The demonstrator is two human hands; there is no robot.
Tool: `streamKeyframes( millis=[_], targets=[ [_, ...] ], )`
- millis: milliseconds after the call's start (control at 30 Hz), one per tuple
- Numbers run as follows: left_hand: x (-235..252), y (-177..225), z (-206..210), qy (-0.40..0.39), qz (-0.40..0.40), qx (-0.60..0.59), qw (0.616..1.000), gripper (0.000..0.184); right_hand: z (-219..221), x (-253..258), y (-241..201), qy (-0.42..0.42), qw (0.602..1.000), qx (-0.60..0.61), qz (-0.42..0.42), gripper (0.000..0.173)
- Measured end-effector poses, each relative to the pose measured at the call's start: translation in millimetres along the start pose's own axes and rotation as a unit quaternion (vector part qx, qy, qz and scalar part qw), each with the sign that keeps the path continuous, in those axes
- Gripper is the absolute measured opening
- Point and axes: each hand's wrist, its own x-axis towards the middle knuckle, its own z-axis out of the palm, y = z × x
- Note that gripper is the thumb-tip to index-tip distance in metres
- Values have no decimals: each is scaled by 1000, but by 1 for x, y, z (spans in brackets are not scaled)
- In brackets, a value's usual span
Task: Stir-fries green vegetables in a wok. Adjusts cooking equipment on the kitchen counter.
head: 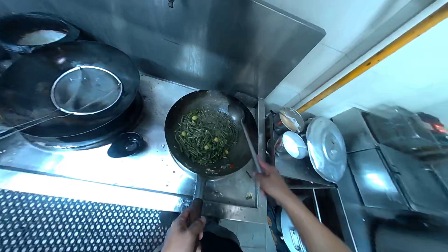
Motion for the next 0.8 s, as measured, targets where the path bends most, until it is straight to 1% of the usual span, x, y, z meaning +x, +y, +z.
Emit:
streamKeyframes(
  millis=[33,67,100,167,233,300,367,433,500,567,667,733,800],
  targets=[
    [0,0,-1,-5,-2,2,1000,32,19,-6,-7,-24,996,85,24,71],
    [1,1,-2,-11,-2,2,1000,30,35,-11,-14,-53,981,180,49,70],
    [1,2,-4,-15,-2,4,1000,29,46,-13,-19,-85,958,265,68,69],
    [-5,6,-8,-17,4,9,1000,28,57,-13,-21,-148,907,384,89,63],
    [-18,17,-16,-21,13,16,1000,25,50,-14,-16,-199,871,440,87,59],
    [-21,18,-22,-32,6,24,999,25,37,-21,-5,-240,867,432,69,64],
    [-11,14,-25,-25,3,28,999,29,26,-32,0,-249,886,389,43,75],
    [-8,16,-23,-10,4,24,1000,30,14,-46,-3,-231,922,311,11,82],
    [-14,19,-20,-20,-6,34,999,28,-2,-67,-9,-200,958,203,-12,81],
    [-9,17,-22,-23,-17,28,999,30,-16,-85,-18,-172,982,78,-24,78],
    [-1,15,-26,-19,-26,-12,999,32,-29,-106,-29,-136,985,-101,-24,75],
    [-6,16,-22,-29,-28,-27,999,29,-38,-120,-34,-105,974,-201,-24,74],
    [-5,14,-22,-37,-33,-36,998,25,-49,-131,-35,-65,962,-265,-30,73]
  ],
)
